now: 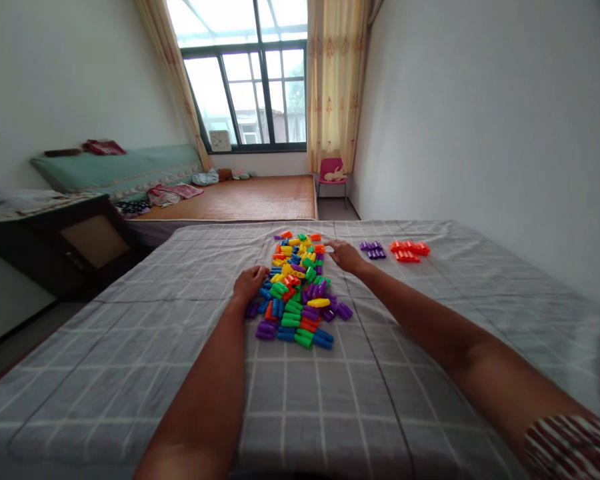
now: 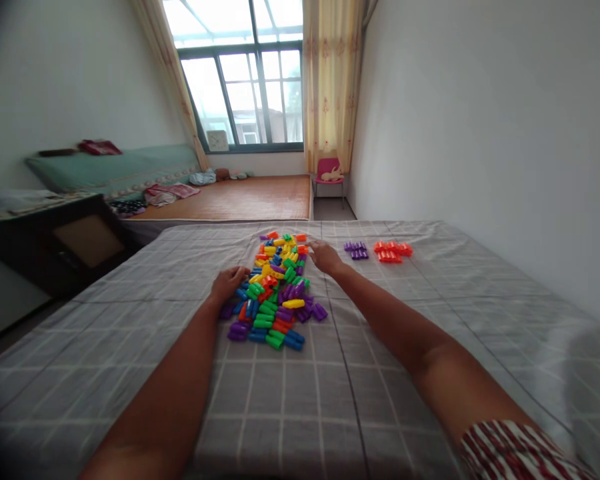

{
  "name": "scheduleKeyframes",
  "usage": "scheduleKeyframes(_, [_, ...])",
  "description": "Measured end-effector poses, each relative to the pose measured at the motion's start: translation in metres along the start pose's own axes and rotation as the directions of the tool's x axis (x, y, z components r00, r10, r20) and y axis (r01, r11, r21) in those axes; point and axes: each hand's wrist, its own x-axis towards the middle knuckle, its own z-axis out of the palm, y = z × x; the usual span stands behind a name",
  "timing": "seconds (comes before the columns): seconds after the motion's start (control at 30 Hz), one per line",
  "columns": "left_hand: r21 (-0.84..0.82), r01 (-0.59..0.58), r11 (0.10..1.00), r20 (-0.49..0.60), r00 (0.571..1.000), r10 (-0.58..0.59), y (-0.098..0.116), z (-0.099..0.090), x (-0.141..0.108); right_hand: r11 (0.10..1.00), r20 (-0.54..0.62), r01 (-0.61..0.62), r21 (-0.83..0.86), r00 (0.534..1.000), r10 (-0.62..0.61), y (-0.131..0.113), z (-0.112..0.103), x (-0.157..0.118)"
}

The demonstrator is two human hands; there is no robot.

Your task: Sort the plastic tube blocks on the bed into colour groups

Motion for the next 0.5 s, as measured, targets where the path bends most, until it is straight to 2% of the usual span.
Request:
scheduleKeyframes(0.13, [-0.006,-0.007,1.000,-0.002,1.000,0.007,0.002,0.000,-0.002,0.989,0.036,-0.071,-0.127,0.996,0.076,-0.018,0.020,0.034])
scheduleKeyframes(0.27, [-0.015,-0.011,1.000,-0.004,1.000,0.011,0.002,0.000,-0.002,0.981,0.061,-0.115,-0.158,0.990,0.126,-0.018,0.019,0.041])
scheduleKeyframes(0.33, [-0.007,-0.008,1.000,-0.007,1.000,0.008,0.000,0.001,0.000,0.977,0.010,-0.197,-0.078,0.980,0.198,-0.012,0.011,0.033])
scheduleKeyframes(0.4, [0.004,-0.007,1.000,-0.008,1.000,0.007,-0.001,0.001,0.001,0.944,-0.016,-0.316,0.093,0.948,0.318,-0.002,0.003,0.019])
scheduleKeyframes(0.43, [0.009,-0.007,1.000,-0.008,1.000,0.008,-0.002,0.002,0.002,0.907,0.006,-0.370,0.203,0.926,0.376,0.004,-0.001,0.010])
scheduleKeyframes(0.5, [0.011,-0.007,1.000,-0.002,1.000,0.007,-0.002,0.001,0.002,0.789,0.139,-0.468,0.397,0.881,0.453,0.018,-0.009,-0.011])
